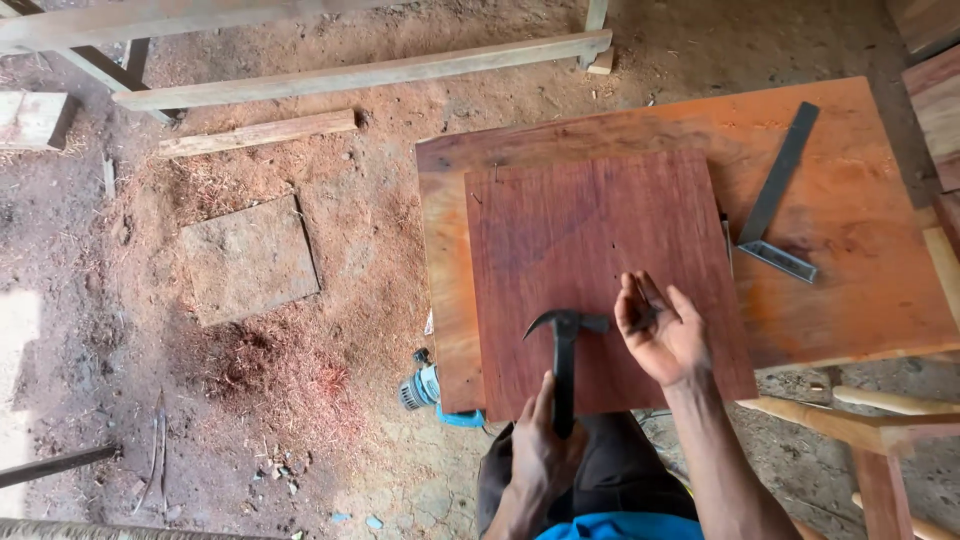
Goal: The person aligns a try square on a plywood panel and marks a line with a pen, then picks up nails and hammers them into the panel, repositioning the panel between nails. At the end the person reaches toward a wooden stool frame on the floor.
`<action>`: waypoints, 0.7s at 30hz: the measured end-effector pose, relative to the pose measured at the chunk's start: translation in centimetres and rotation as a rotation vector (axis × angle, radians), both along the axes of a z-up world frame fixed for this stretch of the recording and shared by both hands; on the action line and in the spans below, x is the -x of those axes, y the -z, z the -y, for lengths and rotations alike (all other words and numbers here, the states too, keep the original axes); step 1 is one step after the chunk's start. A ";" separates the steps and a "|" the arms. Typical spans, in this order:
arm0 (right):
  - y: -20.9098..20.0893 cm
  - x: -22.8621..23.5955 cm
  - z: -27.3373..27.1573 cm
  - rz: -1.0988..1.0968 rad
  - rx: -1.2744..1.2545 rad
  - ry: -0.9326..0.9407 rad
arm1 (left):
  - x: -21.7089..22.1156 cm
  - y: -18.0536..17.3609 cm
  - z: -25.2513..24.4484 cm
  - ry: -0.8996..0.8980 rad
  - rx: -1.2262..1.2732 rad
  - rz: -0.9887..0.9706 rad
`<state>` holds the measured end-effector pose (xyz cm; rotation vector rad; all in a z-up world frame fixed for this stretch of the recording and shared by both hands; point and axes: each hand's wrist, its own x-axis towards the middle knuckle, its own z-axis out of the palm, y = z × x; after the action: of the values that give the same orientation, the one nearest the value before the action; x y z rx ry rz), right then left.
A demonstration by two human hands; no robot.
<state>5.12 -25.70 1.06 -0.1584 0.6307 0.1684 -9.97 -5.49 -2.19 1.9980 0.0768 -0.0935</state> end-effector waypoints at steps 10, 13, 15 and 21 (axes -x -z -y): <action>4.0 9.3 7.5 0.080 0.233 -0.077 | -1.5 -2.2 3.0 0.208 -0.411 -0.009; 5.4 12.2 10.4 0.230 0.250 -0.173 | 1.1 -0.8 1.0 0.136 -0.349 0.111; 3.4 13.4 11.1 -0.238 1.295 -0.256 | 3.0 1.5 -1.1 -0.142 -0.350 0.215; 7.6 13.5 18.7 -0.040 2.489 -0.490 | 3.0 1.0 -4.8 -0.245 -0.581 0.224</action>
<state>-8.36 -44.37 -6.53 -2.7093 0.4765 -0.2529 -12.98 -0.71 -3.22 2.5442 0.2238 0.3467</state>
